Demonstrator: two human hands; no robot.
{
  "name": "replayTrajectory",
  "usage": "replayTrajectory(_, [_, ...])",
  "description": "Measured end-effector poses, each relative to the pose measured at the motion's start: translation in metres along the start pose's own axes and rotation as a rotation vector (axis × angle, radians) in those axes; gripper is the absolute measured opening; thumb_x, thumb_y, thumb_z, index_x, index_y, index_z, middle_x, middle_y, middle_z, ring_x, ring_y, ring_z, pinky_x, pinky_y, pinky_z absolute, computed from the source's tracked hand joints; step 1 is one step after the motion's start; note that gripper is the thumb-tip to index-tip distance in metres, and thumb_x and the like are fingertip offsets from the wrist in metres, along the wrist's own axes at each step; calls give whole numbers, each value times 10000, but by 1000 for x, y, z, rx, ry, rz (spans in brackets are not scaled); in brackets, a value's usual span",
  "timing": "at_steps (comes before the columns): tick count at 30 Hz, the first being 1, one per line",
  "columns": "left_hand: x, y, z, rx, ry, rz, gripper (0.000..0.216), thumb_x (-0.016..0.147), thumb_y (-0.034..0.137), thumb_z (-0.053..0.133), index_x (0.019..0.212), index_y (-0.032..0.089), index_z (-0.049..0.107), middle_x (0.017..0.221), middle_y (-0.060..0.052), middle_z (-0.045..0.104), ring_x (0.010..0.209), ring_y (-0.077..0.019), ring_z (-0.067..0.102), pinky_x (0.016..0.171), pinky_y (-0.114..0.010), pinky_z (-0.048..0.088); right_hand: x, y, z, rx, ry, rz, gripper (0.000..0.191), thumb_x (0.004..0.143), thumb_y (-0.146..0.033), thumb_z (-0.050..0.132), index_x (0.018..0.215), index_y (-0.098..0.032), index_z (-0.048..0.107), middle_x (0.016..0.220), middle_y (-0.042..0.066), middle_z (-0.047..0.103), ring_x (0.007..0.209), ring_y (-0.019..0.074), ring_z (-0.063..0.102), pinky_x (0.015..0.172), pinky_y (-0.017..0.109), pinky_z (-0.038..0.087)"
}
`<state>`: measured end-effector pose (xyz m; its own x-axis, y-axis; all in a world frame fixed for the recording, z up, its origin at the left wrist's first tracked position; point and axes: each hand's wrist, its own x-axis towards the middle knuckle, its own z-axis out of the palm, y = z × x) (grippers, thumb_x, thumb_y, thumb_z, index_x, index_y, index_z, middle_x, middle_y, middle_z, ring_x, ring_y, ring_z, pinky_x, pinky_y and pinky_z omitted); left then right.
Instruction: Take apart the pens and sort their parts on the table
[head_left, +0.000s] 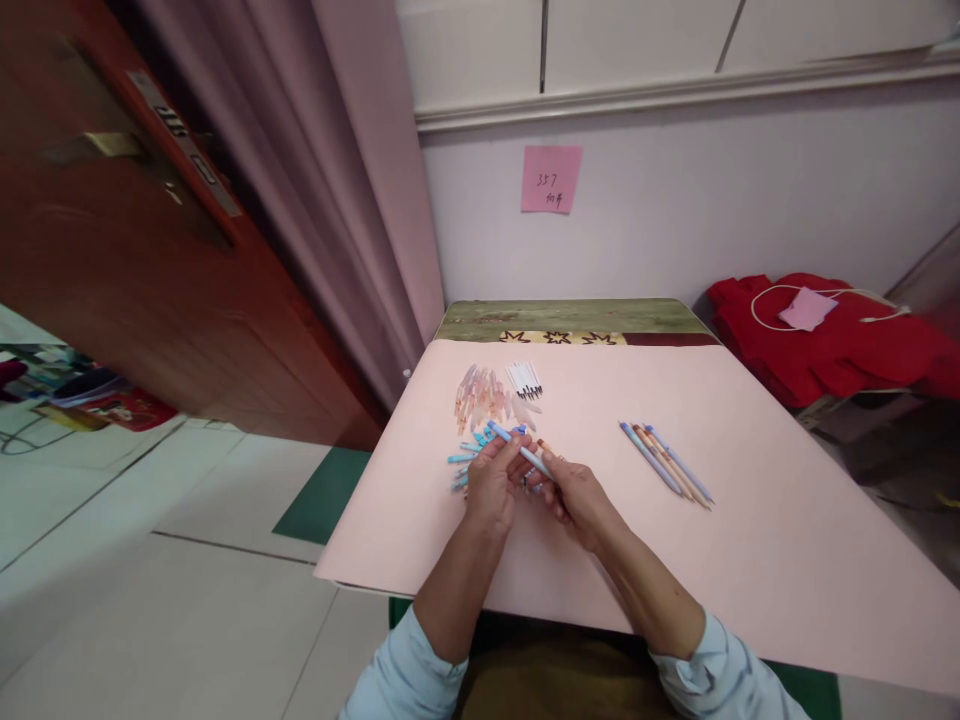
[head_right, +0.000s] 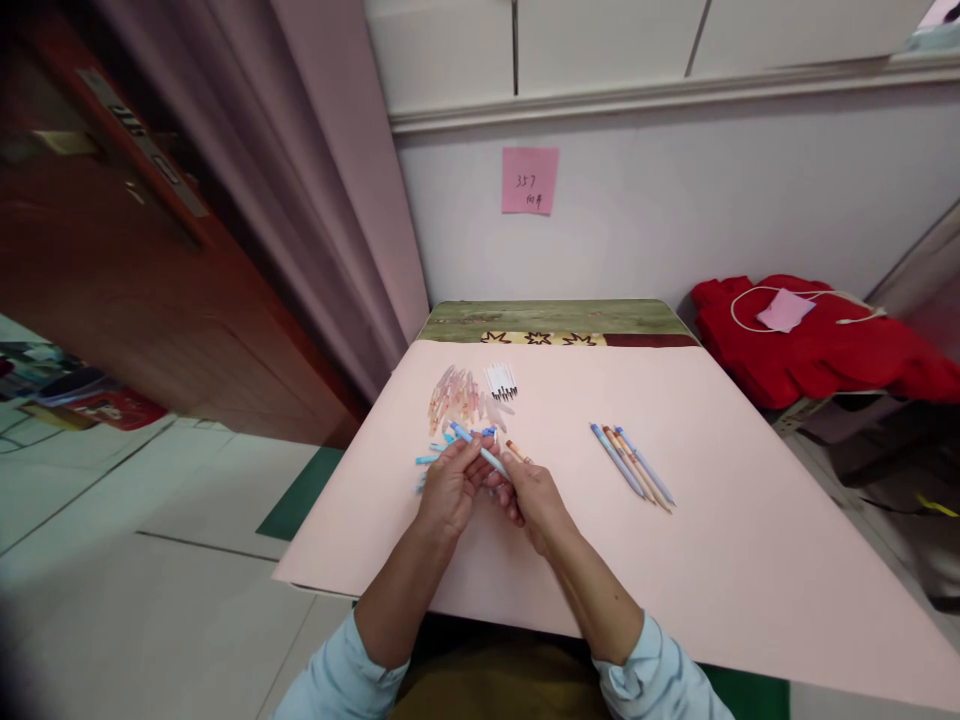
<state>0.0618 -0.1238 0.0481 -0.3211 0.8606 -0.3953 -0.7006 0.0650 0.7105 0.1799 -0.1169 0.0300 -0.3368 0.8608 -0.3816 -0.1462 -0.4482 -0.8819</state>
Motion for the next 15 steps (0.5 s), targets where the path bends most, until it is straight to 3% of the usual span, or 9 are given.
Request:
replayTrajectory(5, [5, 6, -1, -12, 35, 23, 160, 754, 136, 747, 854, 119, 624, 908, -121, 748, 830, -187, 730, 746, -262, 573, 1, -2, 1, -9, 61, -158, 421, 608, -506, 816, 719, -174, 581, 485, -61, 509, 406, 57, 381, 393, 186, 272])
replayTrajectory(12, [20, 18, -7, 69, 147, 124, 200, 751, 164, 745, 916, 133, 635, 859, -88, 741, 761, -160, 725, 719, -261, 583, -3, -6, -15, -281, 202, -230, 328, 691, -474, 743, 780, -189, 608, 514, -51, 532, 451, 107, 456, 438, 218, 338])
replayTrajectory(15, [26, 23, -14, 303, 165, 160, 243, 736, 251, 753, 935, 156, 651, 774, -47, 719, 662, -153, 693, 590, -251, 561, -6, -11, -24, -483, 329, -281, 294, 732, -479, 700, 759, -194, 632, 588, -21, 600, 511, 132, 512, 502, 240, 386])
